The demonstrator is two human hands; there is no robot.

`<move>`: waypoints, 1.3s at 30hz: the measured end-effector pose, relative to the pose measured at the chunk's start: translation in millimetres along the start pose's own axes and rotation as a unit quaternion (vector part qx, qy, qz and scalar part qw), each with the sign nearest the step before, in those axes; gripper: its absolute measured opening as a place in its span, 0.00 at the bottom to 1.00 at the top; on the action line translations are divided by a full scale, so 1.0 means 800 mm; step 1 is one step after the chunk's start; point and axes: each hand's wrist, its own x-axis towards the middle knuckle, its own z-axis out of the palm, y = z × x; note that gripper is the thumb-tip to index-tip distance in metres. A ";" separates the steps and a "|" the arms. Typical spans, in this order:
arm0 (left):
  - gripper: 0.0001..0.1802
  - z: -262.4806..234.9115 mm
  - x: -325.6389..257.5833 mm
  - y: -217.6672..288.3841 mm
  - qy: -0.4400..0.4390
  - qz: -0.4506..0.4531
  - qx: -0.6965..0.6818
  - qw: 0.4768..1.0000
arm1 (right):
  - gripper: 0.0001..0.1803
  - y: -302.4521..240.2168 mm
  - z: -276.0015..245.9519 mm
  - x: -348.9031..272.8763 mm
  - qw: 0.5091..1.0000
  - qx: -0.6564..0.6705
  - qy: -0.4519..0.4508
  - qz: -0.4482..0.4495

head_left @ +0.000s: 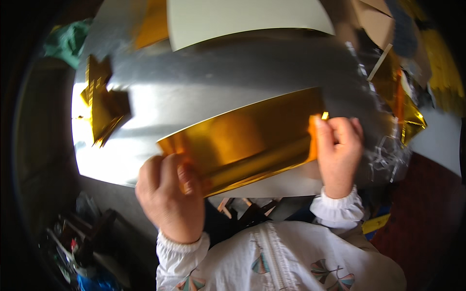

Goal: The person folds a gold-colored sheet of paper by hand on a metal table, creating a triangular origami shape. The person folds the paper multiple times, aligning edges and creasing folds, then places the finished piece aside and begins folding another sheet.

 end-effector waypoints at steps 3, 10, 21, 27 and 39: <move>0.21 0.003 0.001 -0.001 -0.015 0.061 -0.010 0.998 | 0.14 -0.001 0.002 0.000 1.000 0.019 0.006 0.009; 0.27 -0.001 0.000 -0.002 -0.068 0.079 -0.014 0.994 | 0.12 0.000 0.002 -0.003 1.000 0.004 -0.001 0.030; 0.27 0.010 -0.027 0.001 -0.024 0.073 -0.011 0.997 | 0.12 -0.002 -0.001 -0.003 0.996 0.032 -0.032 0.083; 0.26 0.008 -0.038 0.013 -0.040 0.053 0.025 0.998 | 0.12 -0.005 -0.001 -0.004 0.996 0.023 -0.024 0.078; 0.22 0.011 -0.036 0.015 -0.041 0.054 0.049 0.996 | 0.12 -0.004 0.002 -0.004 0.997 0.023 -0.026 0.075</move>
